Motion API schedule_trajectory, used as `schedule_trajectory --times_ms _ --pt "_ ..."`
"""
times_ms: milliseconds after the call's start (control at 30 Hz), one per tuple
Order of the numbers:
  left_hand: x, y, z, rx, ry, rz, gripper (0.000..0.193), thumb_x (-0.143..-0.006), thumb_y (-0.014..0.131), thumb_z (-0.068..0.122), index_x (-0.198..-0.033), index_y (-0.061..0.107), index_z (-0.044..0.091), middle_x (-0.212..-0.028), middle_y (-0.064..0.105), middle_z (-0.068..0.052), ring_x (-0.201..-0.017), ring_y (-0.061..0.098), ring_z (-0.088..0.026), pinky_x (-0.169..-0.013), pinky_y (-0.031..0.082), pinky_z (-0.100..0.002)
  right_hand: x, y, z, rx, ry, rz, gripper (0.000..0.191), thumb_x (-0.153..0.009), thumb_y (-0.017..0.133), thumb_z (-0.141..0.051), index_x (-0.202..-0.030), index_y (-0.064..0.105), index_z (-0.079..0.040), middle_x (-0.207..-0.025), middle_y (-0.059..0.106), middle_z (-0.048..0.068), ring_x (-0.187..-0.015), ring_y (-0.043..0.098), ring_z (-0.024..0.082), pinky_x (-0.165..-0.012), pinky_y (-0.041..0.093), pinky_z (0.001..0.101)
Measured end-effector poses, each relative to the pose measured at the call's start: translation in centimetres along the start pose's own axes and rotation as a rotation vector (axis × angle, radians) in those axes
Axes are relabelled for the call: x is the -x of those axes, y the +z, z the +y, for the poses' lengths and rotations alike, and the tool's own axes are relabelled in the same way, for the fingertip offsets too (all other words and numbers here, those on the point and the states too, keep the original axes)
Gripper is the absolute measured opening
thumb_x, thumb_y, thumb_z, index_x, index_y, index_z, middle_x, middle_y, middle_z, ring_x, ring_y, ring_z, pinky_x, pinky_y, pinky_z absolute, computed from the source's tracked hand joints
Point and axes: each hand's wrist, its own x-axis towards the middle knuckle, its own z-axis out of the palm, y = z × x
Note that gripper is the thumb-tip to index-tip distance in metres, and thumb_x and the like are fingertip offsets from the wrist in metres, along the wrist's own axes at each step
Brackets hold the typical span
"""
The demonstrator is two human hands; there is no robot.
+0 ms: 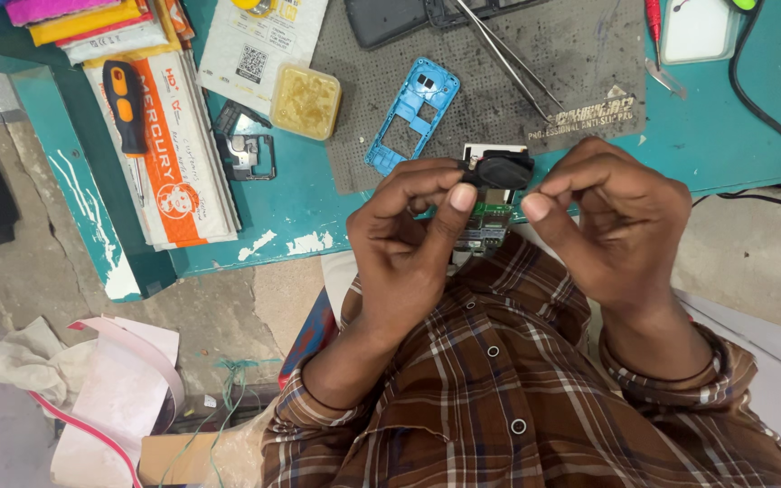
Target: The person uses a screwdriver to remove screws from a small green circuit board, then detaches a black component and sets it aside. They pick up a blue phone housing and use tweezers to remove a small piece from inside it. The person continues to handle the circuit board and housing while working at a cluttered repair bench.
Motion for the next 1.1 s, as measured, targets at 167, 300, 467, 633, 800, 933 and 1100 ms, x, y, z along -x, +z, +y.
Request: schedule_trajectory --times_ms 167,300,467,633,800,933,1100 --pt "0.0 0.0 -0.2 0.018 -0.002 0.014 0.013 -0.106 0.072 0.002 -0.118 0.071 -0.002 -0.117 0.070 -0.011 -0.100 0.068 -0.010 -0.088 0.056 -0.023 0.3 0.2 -0.2 -0.045 -0.017 0.040 0.008 -0.104 0.073 0.007 -0.104 0.065 0.008 -0.090 0.066 0.014 -0.075 0.063 0.010 -0.063 0.048 0.0181" --pt "0.0 0.0 -0.4 0.015 -0.001 0.029 0.010 -0.106 0.072 0.001 -0.115 0.070 -0.003 -0.116 0.070 -0.011 -0.099 0.067 -0.009 -0.089 0.055 -0.023 -0.2 0.6 -0.1 -0.236 -0.054 0.253 0.008 -0.095 0.071 -0.005 -0.096 0.065 0.001 -0.084 0.066 0.009 -0.067 0.067 0.009 -0.054 0.059 0.0209" --pt "-0.2 0.4 -0.2 -0.030 0.028 -0.026 0.009 -0.106 0.073 0.001 -0.114 0.071 -0.002 -0.116 0.070 -0.010 -0.097 0.065 -0.008 -0.086 0.055 -0.021 -0.1 0.5 0.3 -0.199 -0.068 0.202 0.021 -0.100 0.073 -0.010 -0.113 0.064 0.004 -0.096 0.067 0.010 -0.076 0.068 0.011 -0.064 0.061 0.0222" --pt "0.1 0.7 -0.1 -0.062 -0.036 -0.053 0.013 -0.102 0.074 0.000 -0.115 0.073 0.000 -0.115 0.070 -0.009 -0.093 0.063 -0.006 -0.078 0.054 -0.020 0.4 -0.2 1.1 0.041 -0.122 0.106 0.020 -0.107 0.077 -0.005 -0.117 0.065 0.008 -0.103 0.067 0.019 -0.089 0.068 0.018 -0.078 0.060 0.0264" --pt "0.0 0.6 -1.0 0.013 -0.020 -0.036 0.011 -0.104 0.074 -0.001 -0.115 0.073 0.000 -0.116 0.071 -0.010 -0.098 0.066 -0.008 -0.086 0.055 -0.022 0.9 -0.1 2.4 -0.203 -0.049 0.194 0.028 -0.100 0.072 -0.016 -0.118 0.062 0.002 -0.102 0.069 0.007 -0.083 0.070 0.009 -0.070 0.063 0.0209" --pt "-0.2 0.6 -1.8 -0.014 0.003 -0.035 0.008 -0.104 0.076 0.000 -0.112 0.074 -0.001 -0.115 0.071 -0.010 -0.098 0.066 -0.008 -0.086 0.054 -0.021 2.0 0.6 3.4 -0.367 0.176 0.106 0.030 -0.104 0.072 -0.007 -0.129 0.063 0.008 -0.098 0.069 0.004 -0.078 0.061 0.002 -0.068 0.049 0.0110" --pt "-0.7 0.7 -2.3 0.003 -0.062 0.013 0.015 -0.100 0.077 0.004 -0.114 0.073 0.001 -0.108 0.074 -0.010 -0.091 0.070 -0.009 -0.078 0.057 -0.021 3.2 0.7 4.3 -0.405 0.332 0.036 0.027 -0.103 0.070 0.004 -0.129 0.064 0.009 -0.109 0.071 0.009 -0.092 0.065 0.007 -0.085 0.054 0.0191"
